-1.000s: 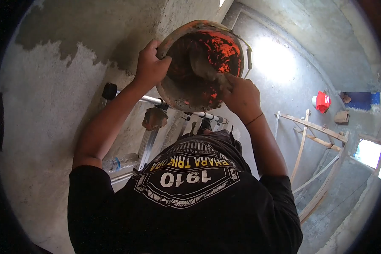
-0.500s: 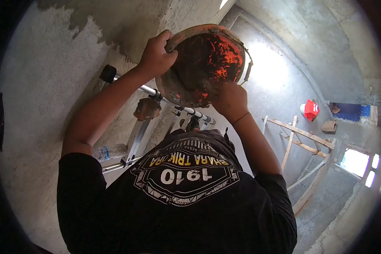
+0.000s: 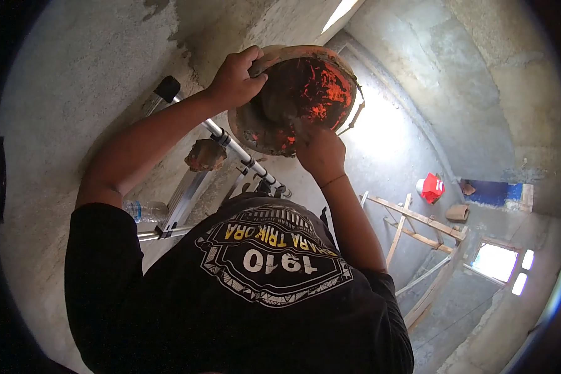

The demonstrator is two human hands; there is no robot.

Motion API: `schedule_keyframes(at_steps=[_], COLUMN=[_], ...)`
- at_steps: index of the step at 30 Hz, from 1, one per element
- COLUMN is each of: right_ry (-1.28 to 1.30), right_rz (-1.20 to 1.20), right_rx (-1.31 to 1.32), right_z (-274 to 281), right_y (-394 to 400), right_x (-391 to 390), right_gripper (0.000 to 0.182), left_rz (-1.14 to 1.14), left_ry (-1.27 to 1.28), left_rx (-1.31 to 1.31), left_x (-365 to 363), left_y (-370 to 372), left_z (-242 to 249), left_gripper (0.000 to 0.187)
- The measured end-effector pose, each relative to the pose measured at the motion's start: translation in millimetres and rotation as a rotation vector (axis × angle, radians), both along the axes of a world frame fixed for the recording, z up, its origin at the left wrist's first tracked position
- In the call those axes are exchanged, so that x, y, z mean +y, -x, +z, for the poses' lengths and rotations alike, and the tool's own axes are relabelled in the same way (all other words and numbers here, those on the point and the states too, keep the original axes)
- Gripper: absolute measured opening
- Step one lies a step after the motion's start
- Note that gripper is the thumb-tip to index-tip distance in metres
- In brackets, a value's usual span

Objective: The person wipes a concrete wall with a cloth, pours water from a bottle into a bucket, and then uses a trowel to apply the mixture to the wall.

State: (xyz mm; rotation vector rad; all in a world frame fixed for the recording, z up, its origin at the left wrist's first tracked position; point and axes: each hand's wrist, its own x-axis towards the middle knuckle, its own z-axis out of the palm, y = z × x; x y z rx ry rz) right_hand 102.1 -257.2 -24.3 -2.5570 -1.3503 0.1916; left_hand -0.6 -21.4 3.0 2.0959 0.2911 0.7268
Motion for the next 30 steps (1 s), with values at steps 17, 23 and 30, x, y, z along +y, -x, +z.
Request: schedule_keyframes(at_steps=[17, 23, 30], right_ry=[-0.014, 0.106, -0.290], right_rz=[-0.116, -0.118, -0.451], right_rx=[-0.101, 0.057, 0.906], right_z=[27, 31, 39], right_y=[-2, 8, 7], right_x=[-9, -21, -42], right_gripper=[0.045, 0.045, 0.053], left_rz=[-0.040, 0.035, 0.043], left_ry=[0.019, 0.060, 0.053], left_rx=[-0.009, -0.070, -0.118], left_x=[-9, -7, -3], left_y=[4, -1, -7], left_z=[-2, -4, -6], left_gripper=[0.021, 0.022, 0.024])
